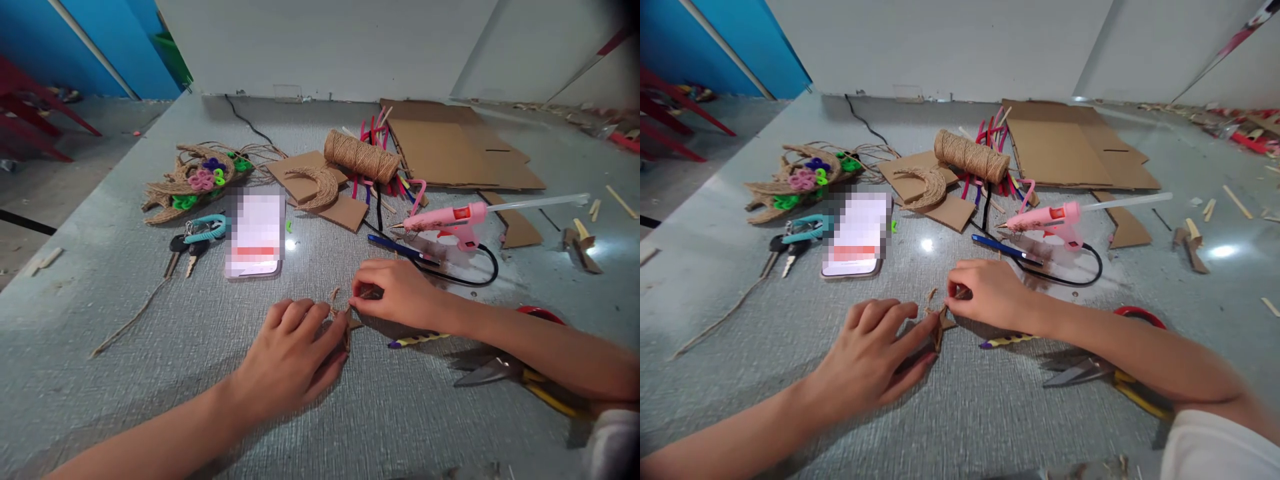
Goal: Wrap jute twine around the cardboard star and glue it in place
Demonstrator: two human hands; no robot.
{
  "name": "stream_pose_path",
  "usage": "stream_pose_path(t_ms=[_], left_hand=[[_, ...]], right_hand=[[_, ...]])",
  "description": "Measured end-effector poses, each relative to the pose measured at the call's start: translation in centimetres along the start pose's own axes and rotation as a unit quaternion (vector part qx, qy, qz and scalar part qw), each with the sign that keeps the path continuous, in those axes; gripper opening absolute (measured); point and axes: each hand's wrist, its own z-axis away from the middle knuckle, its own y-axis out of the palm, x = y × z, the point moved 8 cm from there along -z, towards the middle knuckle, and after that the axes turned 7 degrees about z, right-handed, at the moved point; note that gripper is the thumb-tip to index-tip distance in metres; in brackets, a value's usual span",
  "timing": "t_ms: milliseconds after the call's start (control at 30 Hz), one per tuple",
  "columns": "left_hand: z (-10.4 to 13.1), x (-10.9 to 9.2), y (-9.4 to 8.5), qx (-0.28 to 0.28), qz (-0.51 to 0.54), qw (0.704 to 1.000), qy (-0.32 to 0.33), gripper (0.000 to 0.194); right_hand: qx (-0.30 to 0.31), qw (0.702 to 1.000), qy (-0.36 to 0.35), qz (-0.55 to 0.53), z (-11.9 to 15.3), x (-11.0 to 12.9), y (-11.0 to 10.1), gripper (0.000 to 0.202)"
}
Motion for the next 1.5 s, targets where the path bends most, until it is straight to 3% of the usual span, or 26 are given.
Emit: stream_pose_path(t_ms=[433, 567, 733, 867, 1000, 1100, 1200, 1267, 1367, 1500], left_hand=[[0.1, 0.2, -0.2, -0.019, 0.002, 1.0, 0.005, 0.031], [0.3, 0.7, -0.4, -0.034, 0.032, 0.999, -0.016, 0.034], [0.4, 1.6, -0.2, -0.029, 0.04, 0.997, -0.052, 0.045], [0.4, 2.1, 0.0, -0.02, 0.028, 0.996, -0.079, 0.052], [0.4, 2.7, 0.0, -0.015, 0.061, 0.992, -0.108, 0.047], [0.6, 3.6, -0.2, -0.04, 0.174, 0.973, -0.148, 0.043], [1.0, 4.3, 0.4, -0.062, 0.337, 0.919, -0.197, 0.04], [1.1, 4.4, 0.7, -0.072, 0.39, 0.893, -0.213, 0.036], [1.0, 4.0, -0.3, -0.11, 0.331, 0.919, -0.182, 0.026], [0.7, 2.0, -2.7, -0.172, 0.16, 0.971, -0.036, 0.012]], right_hand=[[0.019, 1.0, 0.004, -0.018, 0.0, -0.2, -0.1, 0.019], [-0.001, 0.999, -0.053, 0.003, 0.1, 0.6, -0.9, 0.024], [0.038, 0.988, -0.149, 0.03, 0.7, 2.3, 0.1, 0.046], [0.028, 0.987, -0.154, 0.038, 0.8, 2.6, 0.4, 0.03], [-0.037, 0.98, -0.196, 0.028, 1.3, 3.4, -0.4, 0.021], [-0.084, 0.972, -0.218, 0.018, 1.7, 3.8, -1.0, 0.019], [-0.098, 0.971, -0.217, -0.003, 1.9, 3.8, -1.1, 0.027], [-0.103, 0.97, -0.219, -0.018, 2.0, 3.8, -1.1, 0.03], [-0.102, 0.969, -0.22, -0.037, 2.0, 3.8, -0.9, 0.031], [-0.085, 0.973, -0.201, -0.074, 1.8, 3.6, -0.6, 0.028]])
